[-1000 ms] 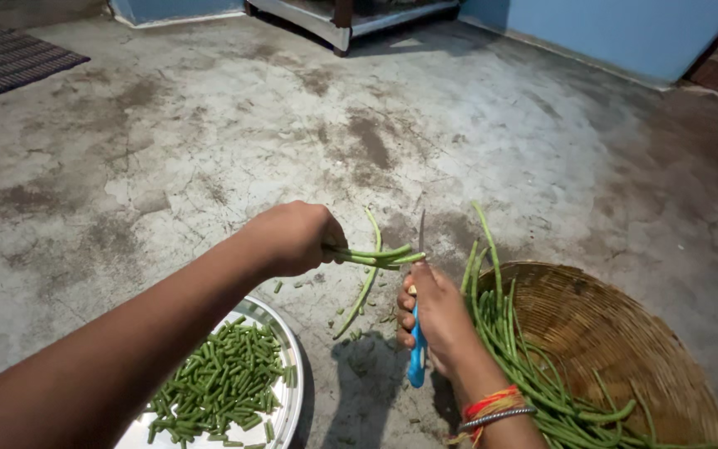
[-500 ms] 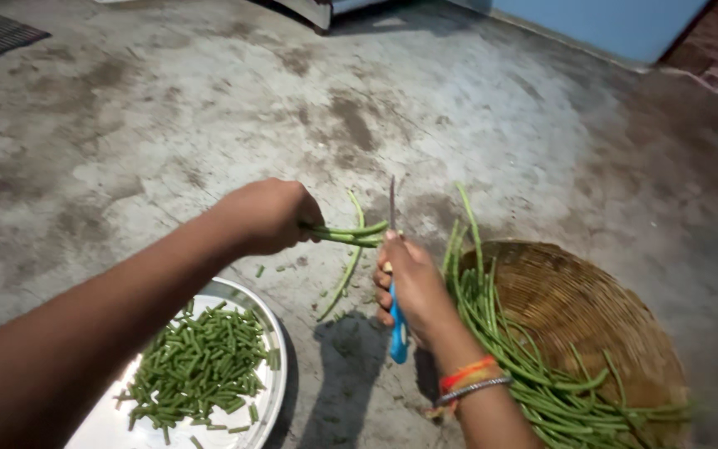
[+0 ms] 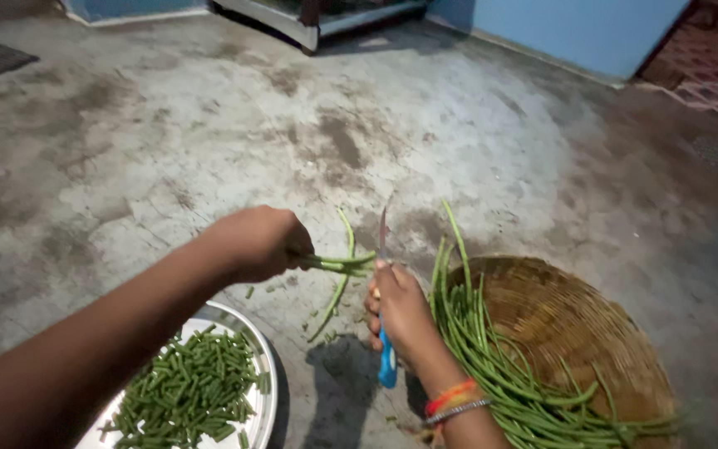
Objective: The person snaps the ends off long green beans by hand and then uses a small knife to cut them into short pieces over a metal plate. The cut pieces accumulate on the plate while whole beans remain in a woven basket.
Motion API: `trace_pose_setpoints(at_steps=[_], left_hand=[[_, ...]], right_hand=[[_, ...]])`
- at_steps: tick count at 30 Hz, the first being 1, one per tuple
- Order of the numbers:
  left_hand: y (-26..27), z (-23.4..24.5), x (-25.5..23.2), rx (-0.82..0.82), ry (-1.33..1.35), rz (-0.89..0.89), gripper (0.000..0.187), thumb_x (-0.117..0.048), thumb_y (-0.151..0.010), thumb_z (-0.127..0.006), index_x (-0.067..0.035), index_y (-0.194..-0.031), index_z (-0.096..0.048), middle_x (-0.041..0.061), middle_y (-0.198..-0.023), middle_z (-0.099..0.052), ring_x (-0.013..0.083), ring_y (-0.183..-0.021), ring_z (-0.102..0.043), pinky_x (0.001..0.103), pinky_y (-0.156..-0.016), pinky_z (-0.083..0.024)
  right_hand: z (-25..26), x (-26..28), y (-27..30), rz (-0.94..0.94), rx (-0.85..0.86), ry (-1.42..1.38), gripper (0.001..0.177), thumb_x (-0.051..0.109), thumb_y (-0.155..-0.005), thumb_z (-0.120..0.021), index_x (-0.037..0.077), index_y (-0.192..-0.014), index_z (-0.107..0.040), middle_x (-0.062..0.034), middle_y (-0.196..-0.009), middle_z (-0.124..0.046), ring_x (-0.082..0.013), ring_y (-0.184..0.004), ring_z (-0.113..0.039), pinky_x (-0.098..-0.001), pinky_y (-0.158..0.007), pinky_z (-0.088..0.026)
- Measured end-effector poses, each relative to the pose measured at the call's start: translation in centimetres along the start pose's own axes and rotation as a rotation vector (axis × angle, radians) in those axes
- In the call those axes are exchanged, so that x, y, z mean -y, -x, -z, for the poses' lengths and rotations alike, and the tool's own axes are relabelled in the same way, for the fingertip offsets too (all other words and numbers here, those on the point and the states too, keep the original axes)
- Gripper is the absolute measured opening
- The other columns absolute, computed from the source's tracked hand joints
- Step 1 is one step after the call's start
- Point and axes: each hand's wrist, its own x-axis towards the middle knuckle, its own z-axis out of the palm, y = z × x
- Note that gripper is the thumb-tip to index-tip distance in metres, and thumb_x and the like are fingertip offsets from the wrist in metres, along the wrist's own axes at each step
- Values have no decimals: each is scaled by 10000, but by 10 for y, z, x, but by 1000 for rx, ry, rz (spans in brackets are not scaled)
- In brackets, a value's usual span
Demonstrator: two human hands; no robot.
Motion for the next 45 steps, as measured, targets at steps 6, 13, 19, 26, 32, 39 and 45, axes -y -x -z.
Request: trace_pose_setpoints(at_steps=[6,13,19,26,32,39,45], left_hand=[[4,2,-1,-28,48,10,225,-181,-832,-739,-282,-1018,-815,36,-941,-780,244,-900,-738,407,-783,-575],[3,0,1,-13,43,22,222,-204,-832,-753,-286,-1030,-813,16,-945,-785,237,-907,-739,400,-798,-575],[-1,-7,13,24,140,-9,302,-84,-788,-705,-255,-1004,-830,15,-889,-799,200,-856,-758,372,-768,-585],[-11,-10,12,116,228,-95,260,-56,-779,-693,-192,-954,-830,35,-768,-788,164,-721,-735,345,-676,-560],[-14,-12,11,142,257,-73,272,-25,-769,-689,-174,-945,-834,33,-755,-783,159,-711,-729,347,-661,-557],[-19,-17,9,41,166,-95,281,-78,-764,-728,-218,-990,-819,46,-829,-792,211,-772,-759,367,-720,-579],[-15,-14,2,1,90,-75,206,-159,-811,-730,-248,-970,-824,48,-860,-795,250,-822,-752,405,-755,-575]], right_hand=[[-1,5,12,-111,65,-137,356,428,-1039,-431,126,-850,-442,-1,-591,-382,-112,-391,-338,-297,-307,-283],[-1,4,16,-104,41,-158,371,433,-1033,-421,136,-810,-413,20,-546,-323,-92,-350,-255,-280,-268,-212],[11,3,10,-114,53,-50,378,458,-1042,-447,125,-865,-466,23,-610,-393,-93,-410,-355,-271,-319,-298],[14,8,13,-70,285,-96,351,480,-1006,-493,134,-947,-479,6,-688,-440,-88,-479,-437,-264,-370,-386],[15,13,17,-150,331,-200,351,509,-1008,-495,167,-947,-443,17,-669,-420,-76,-446,-397,-244,-342,-342],[14,-2,10,-174,254,-224,484,604,-998,-486,155,-834,-413,26,-560,-341,-75,-363,-292,-256,-281,-232],[12,-10,7,-178,179,-112,518,630,-997,-449,163,-774,-415,38,-518,-306,-87,-345,-265,-278,-285,-204]])
